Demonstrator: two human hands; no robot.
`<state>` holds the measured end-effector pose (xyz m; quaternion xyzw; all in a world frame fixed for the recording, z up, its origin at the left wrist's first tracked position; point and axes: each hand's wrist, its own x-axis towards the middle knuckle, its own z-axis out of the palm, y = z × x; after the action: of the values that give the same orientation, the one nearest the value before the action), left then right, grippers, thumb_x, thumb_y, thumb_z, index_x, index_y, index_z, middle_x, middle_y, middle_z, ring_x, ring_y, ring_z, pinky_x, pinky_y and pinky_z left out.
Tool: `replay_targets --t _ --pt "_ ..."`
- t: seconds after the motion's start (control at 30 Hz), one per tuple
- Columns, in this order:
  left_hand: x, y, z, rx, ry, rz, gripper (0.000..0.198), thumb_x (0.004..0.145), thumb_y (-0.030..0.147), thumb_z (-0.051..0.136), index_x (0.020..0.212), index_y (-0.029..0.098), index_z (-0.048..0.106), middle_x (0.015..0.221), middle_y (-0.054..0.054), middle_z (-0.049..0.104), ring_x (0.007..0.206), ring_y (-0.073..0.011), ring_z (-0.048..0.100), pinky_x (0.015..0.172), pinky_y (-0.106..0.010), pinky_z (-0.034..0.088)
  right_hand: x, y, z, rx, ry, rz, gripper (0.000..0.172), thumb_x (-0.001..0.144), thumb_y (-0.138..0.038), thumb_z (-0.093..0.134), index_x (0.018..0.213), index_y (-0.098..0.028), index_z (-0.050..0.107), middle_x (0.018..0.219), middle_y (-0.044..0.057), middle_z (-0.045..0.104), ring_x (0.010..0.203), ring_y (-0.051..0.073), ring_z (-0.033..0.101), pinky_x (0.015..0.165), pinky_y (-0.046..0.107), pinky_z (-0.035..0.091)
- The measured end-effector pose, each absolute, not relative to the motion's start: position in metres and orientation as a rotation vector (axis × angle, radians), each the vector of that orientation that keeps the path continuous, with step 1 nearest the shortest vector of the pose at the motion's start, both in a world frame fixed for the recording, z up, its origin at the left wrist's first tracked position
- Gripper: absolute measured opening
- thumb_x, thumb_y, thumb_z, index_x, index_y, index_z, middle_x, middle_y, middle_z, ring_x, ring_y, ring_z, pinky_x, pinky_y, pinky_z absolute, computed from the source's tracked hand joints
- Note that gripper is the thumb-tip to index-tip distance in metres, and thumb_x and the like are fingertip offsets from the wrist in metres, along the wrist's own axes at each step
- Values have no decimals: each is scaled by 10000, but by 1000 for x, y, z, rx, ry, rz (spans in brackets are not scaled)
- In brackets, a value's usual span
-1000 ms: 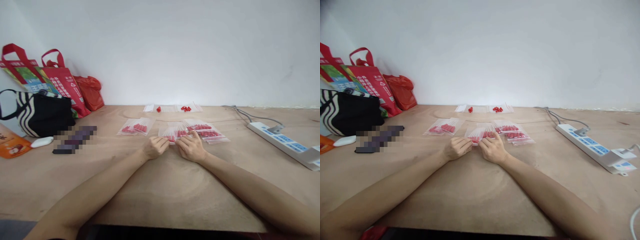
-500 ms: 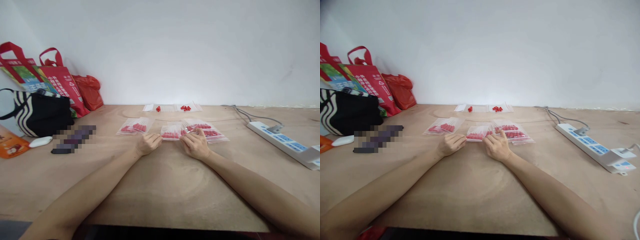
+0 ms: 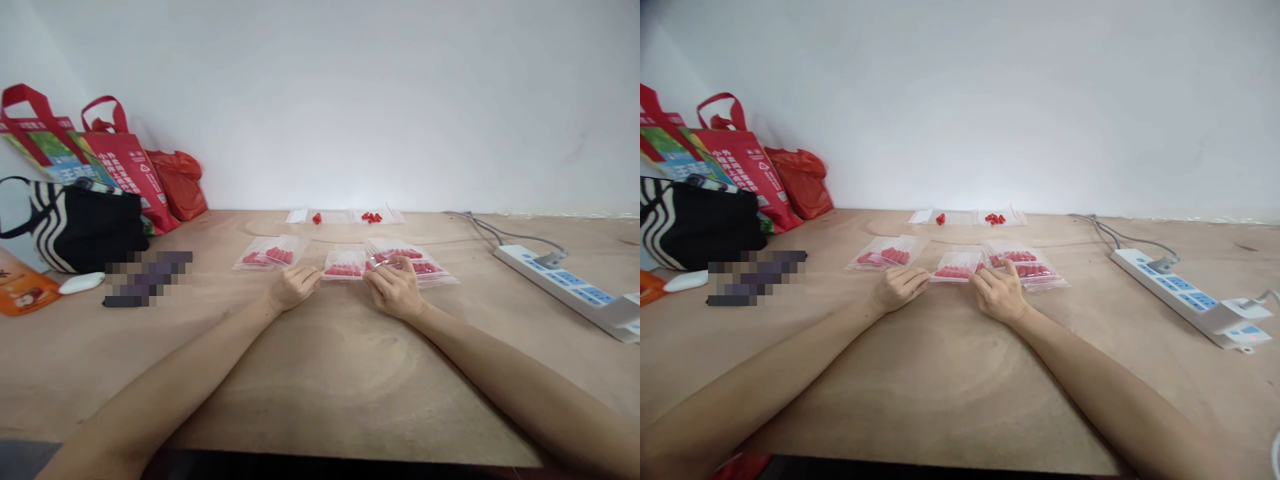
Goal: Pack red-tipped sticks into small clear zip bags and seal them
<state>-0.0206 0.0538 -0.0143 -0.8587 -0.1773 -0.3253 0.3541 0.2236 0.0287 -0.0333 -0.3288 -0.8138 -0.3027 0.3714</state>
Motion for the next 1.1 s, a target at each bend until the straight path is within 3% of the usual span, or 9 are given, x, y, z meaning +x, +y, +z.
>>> replay_targets --t 0.13,0.3,0.47,0.63,0.77,0.87,0.97,1.03,1.1 --pt "-21 53 -15 -2223 -478 -894 161 838 121 440 750 143 573 693 -19 662 573 -103 615 523 -193 480 226 29 -32 -798 -2125 -695 143 778 -102 451 800 -177 571 702 3 624 688 118 546 802 325 282" --pt "-14 49 -21 -2311 -450 -964 132 837 134 452 797 147 577 731 -26 667 609 -110 628 551 -201 494 219 31 -32 -775 -2245 -594 244 822 -197 472 1053 -176 550 988 70 609 802 134 543 694 279 327" --pt "-14 52 -23 -2535 -463 -1041 108 811 222 501 782 164 587 779 -29 671 723 -126 636 663 -228 523 215 32 -36 -813 -2168 -688 255 815 -106 441 967 -218 613 909 29 632 718 115 523 695 292 313" --pt "-37 83 -26 -2389 -1015 -991 318 745 296 536 1012 128 577 1052 -120 608 1054 -252 527 911 -417 430 218 37 -38 -903 -2111 -765 240 819 -125 449 957 -211 625 893 35 630 758 138 512 702 298 303" --pt "-47 105 -29 -2345 -1479 -661 494 727 388 544 1149 133 511 1228 -136 495 1166 -275 417 978 -433 340 217 47 -41 -1048 -2111 -746 232 808 -134 470 964 -204 626 909 55 613 777 159 494 693 303 295" --pt "-45 110 -27 -2354 -1634 -488 433 781 438 464 1110 168 541 1189 -114 532 1127 -261 448 993 -467 276 213 55 -42 -1128 -2155 -702 223 807 -173 486 982 -206 619 926 59 603 802 175 481 721 318 285" --pt "-41 109 -22 -2213 -1795 -450 448 777 512 428 1029 178 588 1168 -135 535 1121 -342 417 936 -586 229 211 60 -43 -1199 -2180 -638 223 830 -243 471 1004 -217 609 919 62 597 828 188 479 742 328 277" --pt "-39 107 -19 -2112 -1937 -412 515 752 582 412 1039 189 583 1184 -149 512 1106 -394 397 862 -624 254 212 61 -42 -1243 -2188 -583 248 842 -287 454 1036 -221 594 935 66 591 839 191 483 746 327 280" --pt "-40 103 -17 -2092 -2005 -377 535 741 609 403 1053 209 572 1197 -139 497 1074 -395 417 824 -591 301 212 60 -41 -1287 -2205 -537 282 850 -326 433 1071 -223 576 963 72 583 853 195 489 759 329 282"
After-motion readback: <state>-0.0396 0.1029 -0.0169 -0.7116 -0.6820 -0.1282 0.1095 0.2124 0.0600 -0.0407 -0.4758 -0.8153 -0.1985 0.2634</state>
